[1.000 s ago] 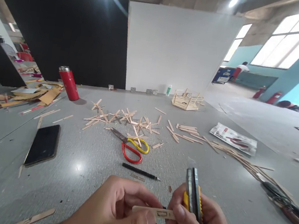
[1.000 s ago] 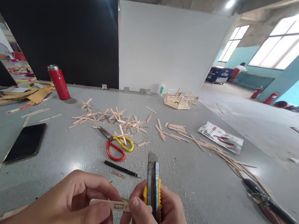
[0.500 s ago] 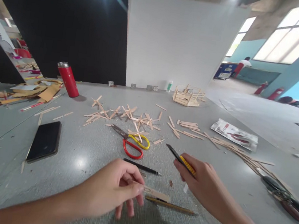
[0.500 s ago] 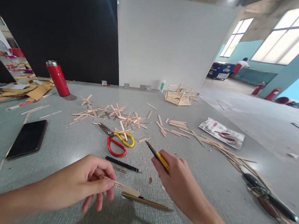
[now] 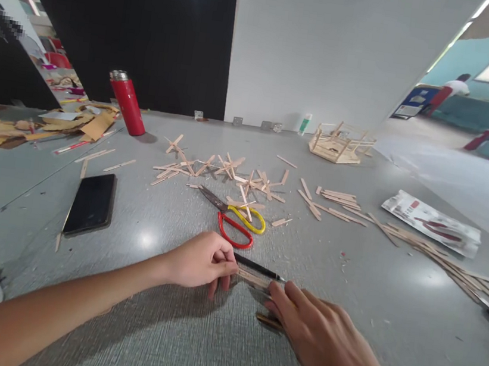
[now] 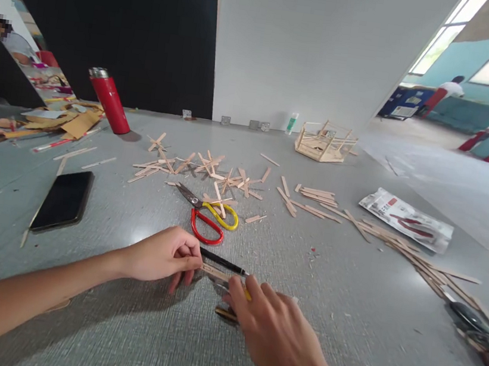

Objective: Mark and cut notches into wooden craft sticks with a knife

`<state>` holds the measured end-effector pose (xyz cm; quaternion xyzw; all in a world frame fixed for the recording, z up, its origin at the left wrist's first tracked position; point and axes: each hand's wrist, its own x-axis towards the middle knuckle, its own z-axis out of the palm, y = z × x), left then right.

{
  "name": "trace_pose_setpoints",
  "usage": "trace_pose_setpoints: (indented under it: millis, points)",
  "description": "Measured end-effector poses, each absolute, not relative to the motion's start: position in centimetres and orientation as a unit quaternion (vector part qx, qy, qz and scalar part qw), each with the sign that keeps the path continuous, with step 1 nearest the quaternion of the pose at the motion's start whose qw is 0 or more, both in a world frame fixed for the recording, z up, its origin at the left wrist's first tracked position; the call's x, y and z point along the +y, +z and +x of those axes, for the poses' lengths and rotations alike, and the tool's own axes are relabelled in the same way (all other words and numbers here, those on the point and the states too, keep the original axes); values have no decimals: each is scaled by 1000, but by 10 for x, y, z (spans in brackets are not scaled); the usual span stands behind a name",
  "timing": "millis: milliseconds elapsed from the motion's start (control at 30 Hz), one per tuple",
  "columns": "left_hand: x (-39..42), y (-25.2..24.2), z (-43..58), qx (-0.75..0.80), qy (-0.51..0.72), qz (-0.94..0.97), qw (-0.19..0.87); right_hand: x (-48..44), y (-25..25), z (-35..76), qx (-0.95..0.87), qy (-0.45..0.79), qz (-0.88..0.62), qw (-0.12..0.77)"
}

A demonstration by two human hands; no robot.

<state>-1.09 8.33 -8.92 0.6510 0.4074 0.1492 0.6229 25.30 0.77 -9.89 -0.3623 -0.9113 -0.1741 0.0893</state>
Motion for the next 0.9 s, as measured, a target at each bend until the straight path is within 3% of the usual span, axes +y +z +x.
trace_pose_setpoints:
  millis: [900]
  points:
    - [85,-85,-12,387,121,661,631,-1,-94,249,-909,-214,-353,54]
